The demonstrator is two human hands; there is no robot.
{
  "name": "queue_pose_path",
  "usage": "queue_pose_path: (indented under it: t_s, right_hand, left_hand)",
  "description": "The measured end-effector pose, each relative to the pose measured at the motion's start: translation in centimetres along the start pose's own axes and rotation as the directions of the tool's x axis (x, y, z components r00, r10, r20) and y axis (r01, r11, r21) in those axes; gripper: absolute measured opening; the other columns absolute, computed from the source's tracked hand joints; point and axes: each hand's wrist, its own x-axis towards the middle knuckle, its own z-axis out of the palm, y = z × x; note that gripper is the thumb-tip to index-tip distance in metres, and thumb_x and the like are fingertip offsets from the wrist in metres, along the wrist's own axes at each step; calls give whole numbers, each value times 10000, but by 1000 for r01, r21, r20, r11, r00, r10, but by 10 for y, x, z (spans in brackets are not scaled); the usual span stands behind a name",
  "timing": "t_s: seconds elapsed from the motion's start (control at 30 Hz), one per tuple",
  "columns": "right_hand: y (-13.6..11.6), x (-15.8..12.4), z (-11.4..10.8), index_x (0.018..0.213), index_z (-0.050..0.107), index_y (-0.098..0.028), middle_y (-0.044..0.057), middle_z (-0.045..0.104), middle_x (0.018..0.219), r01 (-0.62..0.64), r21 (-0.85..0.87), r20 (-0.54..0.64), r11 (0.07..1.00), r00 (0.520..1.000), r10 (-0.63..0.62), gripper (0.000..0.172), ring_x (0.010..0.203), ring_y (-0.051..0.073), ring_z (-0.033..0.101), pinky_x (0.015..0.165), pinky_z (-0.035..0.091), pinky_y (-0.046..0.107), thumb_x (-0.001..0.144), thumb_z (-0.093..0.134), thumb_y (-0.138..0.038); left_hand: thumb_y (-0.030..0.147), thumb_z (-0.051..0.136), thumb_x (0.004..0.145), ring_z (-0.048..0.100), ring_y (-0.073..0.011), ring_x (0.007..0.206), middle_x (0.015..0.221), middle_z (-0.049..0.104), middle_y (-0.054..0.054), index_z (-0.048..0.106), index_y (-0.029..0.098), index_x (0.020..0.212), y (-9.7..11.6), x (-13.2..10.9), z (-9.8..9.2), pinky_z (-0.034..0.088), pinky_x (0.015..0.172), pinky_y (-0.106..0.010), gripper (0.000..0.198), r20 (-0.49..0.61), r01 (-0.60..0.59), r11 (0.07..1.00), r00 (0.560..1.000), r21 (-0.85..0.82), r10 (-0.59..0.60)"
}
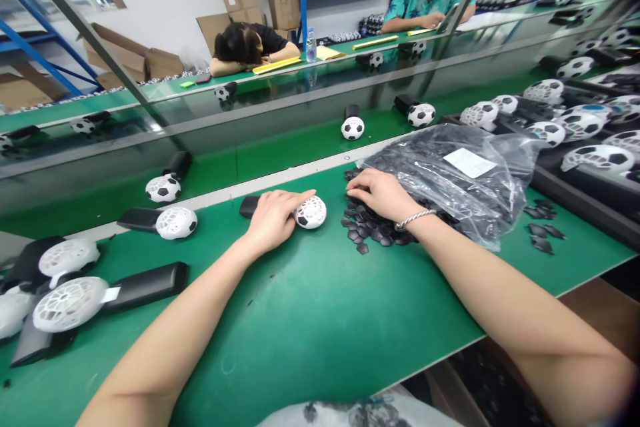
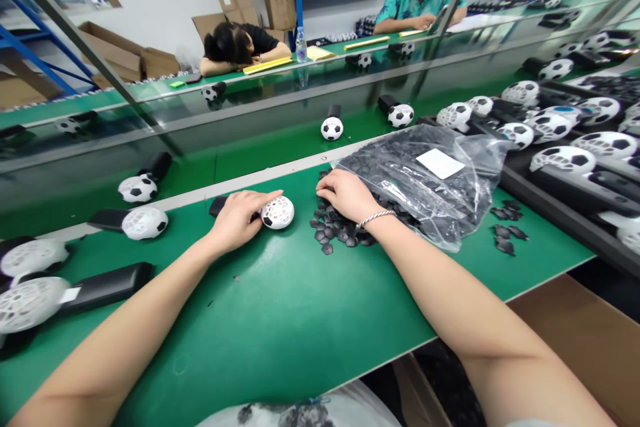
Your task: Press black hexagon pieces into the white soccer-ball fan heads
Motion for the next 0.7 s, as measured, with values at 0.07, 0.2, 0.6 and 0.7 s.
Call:
queue_pose_path:
  t_s: [0.07,0.2,0.6,0.7]
  right_hand:
    - [-1,0,8,826,683,-184,83,654,861,62,-106,60,992,997,-56,136,855,235,554,783,441,376,795,555,-216]
    - [3,2,15,824,672,-188,93,640,853,31,-200,112,979,994,-8,117,842,235,542,747,441,361,788,561,-197]
    - [-40,-13,-2,809,609,-206,9,654,803,2,371,131,928,990,-55,109,718,153,590,676,474,287,809,523,-273]
    - [-50,-16,-2,790,607,-206,5,651,749,-14,408,138,913,989,-47,100,676,152,590,644,477,284,794,552,-289]
  left_hand:
    - [18,389,712,473,-198,1073,1173,598,17,437,302,1281,1,1,4,306,966,-404,639,-22,-23,1000,999,-6,22]
    - [8,370,731,433,-194,1126,1199,582,24,439,310,1277,2,0,7,240,1024,-431,628,-9,-55,998,998,-16,55]
    - [29,362,756,377,-203,1207,1259,546,16,443,257,1271,-2,-1,13,161,1070,-464,570,-25,-5,998,1000,-55,4]
    - [44,345,779,340,-201,1250,1276,533,29,437,263,1273,-2,-1,14,133,1082,-472,549,-34,-2,998,999,-66,-1]
